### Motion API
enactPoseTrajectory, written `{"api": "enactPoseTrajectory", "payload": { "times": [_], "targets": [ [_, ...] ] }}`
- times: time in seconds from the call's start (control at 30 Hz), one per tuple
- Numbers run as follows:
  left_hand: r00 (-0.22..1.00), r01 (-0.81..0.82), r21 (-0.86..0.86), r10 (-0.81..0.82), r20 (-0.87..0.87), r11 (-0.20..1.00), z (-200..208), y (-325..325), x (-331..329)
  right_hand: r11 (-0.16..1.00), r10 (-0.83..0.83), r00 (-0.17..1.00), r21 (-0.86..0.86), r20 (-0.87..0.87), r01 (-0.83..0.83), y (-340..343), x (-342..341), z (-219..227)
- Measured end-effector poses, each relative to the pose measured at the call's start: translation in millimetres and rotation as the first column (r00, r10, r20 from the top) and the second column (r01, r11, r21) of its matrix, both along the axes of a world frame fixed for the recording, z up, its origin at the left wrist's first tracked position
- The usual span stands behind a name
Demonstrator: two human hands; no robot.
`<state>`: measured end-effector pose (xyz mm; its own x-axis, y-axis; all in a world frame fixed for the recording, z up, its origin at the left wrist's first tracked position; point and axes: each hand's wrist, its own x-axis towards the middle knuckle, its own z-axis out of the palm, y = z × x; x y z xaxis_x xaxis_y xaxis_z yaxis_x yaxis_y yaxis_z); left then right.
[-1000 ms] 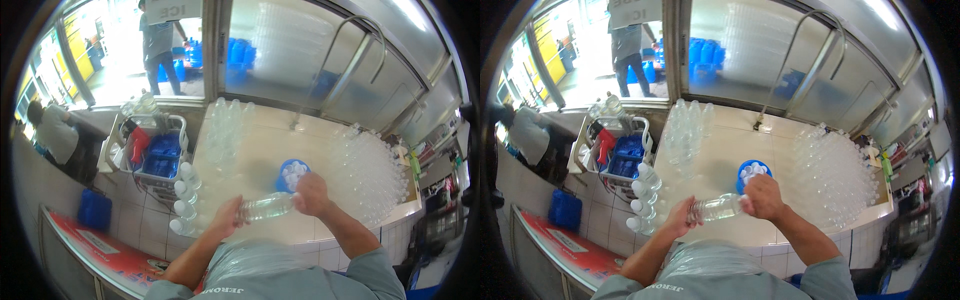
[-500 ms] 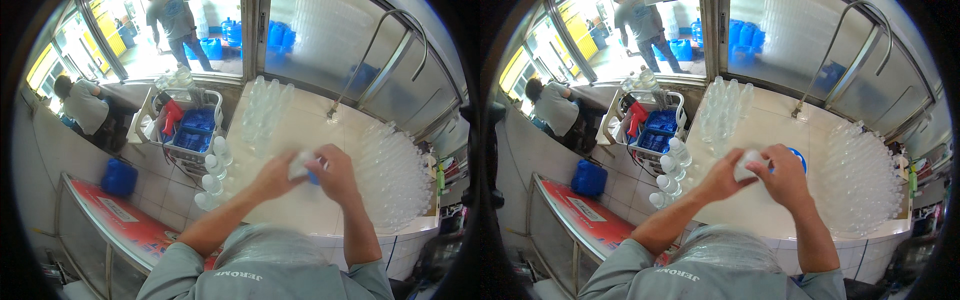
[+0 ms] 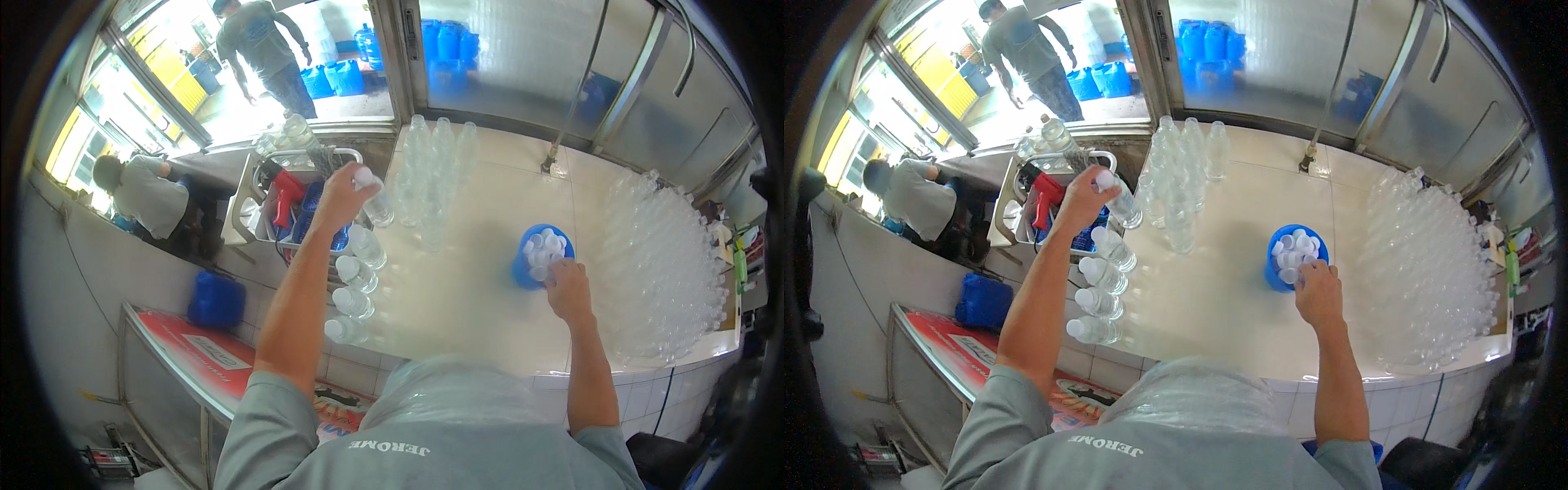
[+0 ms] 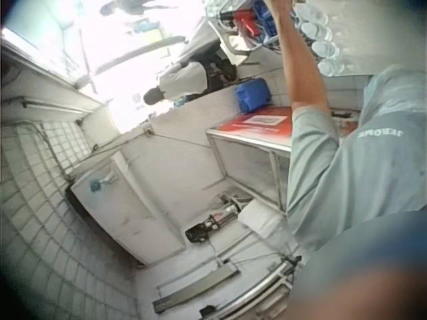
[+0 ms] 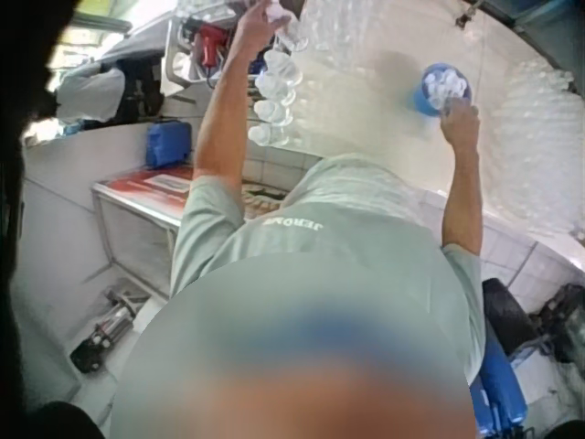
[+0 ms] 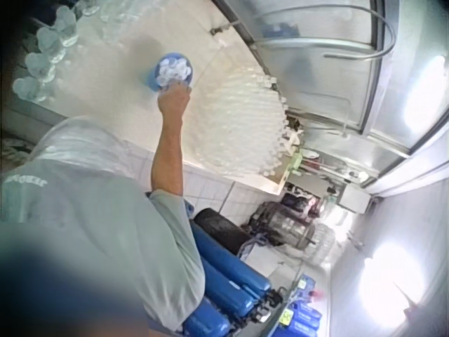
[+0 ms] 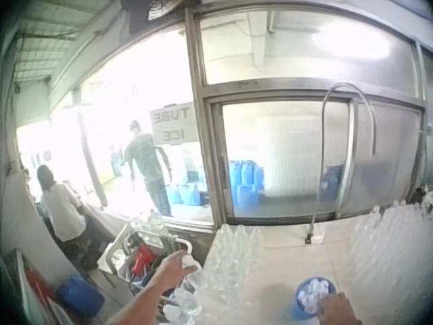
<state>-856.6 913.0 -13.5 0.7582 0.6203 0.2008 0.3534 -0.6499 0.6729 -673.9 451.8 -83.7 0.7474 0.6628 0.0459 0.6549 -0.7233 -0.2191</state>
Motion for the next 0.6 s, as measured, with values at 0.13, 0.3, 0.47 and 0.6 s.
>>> {"api": "enactPoseTrajectory", "payload": {
  "times": [0.13,0.3,0.47,0.6],
  "targets": [
    [0.960,0.087,-0.149,-0.122,-0.252,0.985,-16.9,3.1,-1.8,0.999,0.006,1.000,0.052,-0.029,-0.005,-1.2,4.0,4.5],
    [0.868,0.210,-0.042,-0.206,-0.451,0.977,-4.2,12.3,-5.9,0.995,0.005,0.999,0.096,-0.040,-0.001,-1.0,-2.2,13.1],
    [0.961,0.142,0.199,-0.086,-0.264,0.970,14.0,-13.0,2.5,0.972,0.153,0.988,0.182,-0.008,-0.149,5.5,-4.7,16.3],
    [0.955,0.211,0.128,-0.176,-0.238,0.969,-5.7,-76.8,33.8,0.969,0.169,0.985,0.188,-0.018,-0.163,8.1,1.9,6.9]
  ]
}}
